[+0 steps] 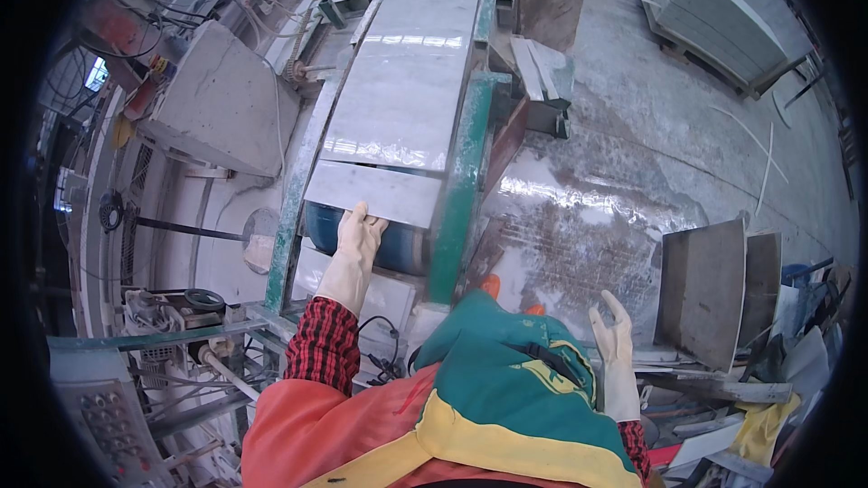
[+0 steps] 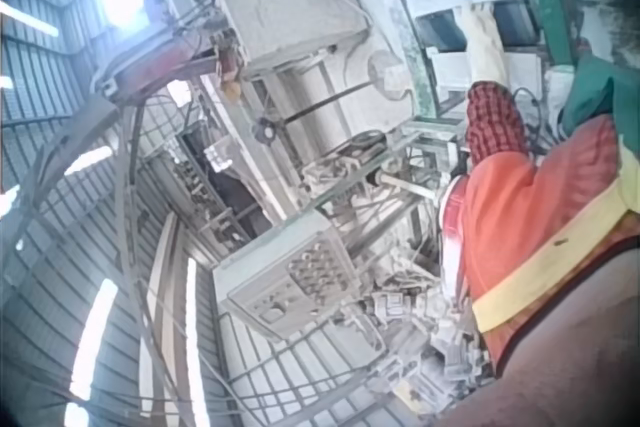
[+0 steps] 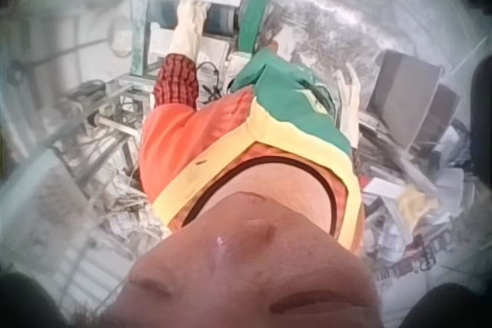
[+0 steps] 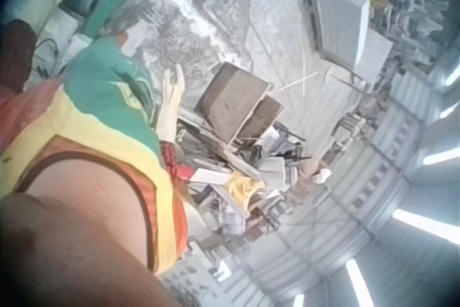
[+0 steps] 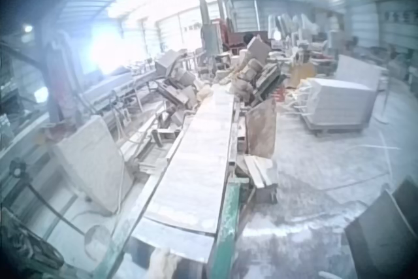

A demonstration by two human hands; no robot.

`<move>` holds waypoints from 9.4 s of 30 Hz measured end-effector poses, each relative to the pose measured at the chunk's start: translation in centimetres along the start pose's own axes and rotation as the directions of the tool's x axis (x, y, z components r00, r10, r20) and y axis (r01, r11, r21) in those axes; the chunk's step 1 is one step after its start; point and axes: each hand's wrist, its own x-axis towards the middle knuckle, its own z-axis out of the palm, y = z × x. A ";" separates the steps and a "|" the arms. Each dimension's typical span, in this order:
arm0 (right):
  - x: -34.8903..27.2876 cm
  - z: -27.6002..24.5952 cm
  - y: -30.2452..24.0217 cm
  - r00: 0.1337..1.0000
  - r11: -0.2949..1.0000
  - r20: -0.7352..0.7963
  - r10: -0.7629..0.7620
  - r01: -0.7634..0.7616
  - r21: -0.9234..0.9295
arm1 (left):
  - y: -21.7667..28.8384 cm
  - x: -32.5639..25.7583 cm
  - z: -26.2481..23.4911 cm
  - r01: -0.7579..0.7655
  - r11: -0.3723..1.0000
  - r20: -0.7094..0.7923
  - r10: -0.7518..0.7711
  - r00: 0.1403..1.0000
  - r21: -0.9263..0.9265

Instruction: The person repeatedly picks up large white rectangular panels from a conveyor belt and places them onto a stack. The person handles the panels one at a time, moving them from the moving belt to a growing pile on the floor.

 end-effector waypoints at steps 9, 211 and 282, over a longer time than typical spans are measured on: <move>-0.4 0.1 -0.8 1.000 0.999 0.012 0.027 -0.027 -0.043 | -0.2 0.5 2.1 -0.005 1.000 -0.077 0.004 0.997 -0.007; 0.7 -3.4 6.3 0.983 0.994 -0.154 -0.098 0.103 0.023 | 0.5 -2.1 -3.1 0.008 0.989 -0.115 -0.026 0.993 -0.147; -0.6 2.4 10.3 0.986 0.984 0.015 0.167 -0.167 0.062 | 2.7 7.3 -4.7 0.212 0.834 -0.236 -0.101 0.967 0.510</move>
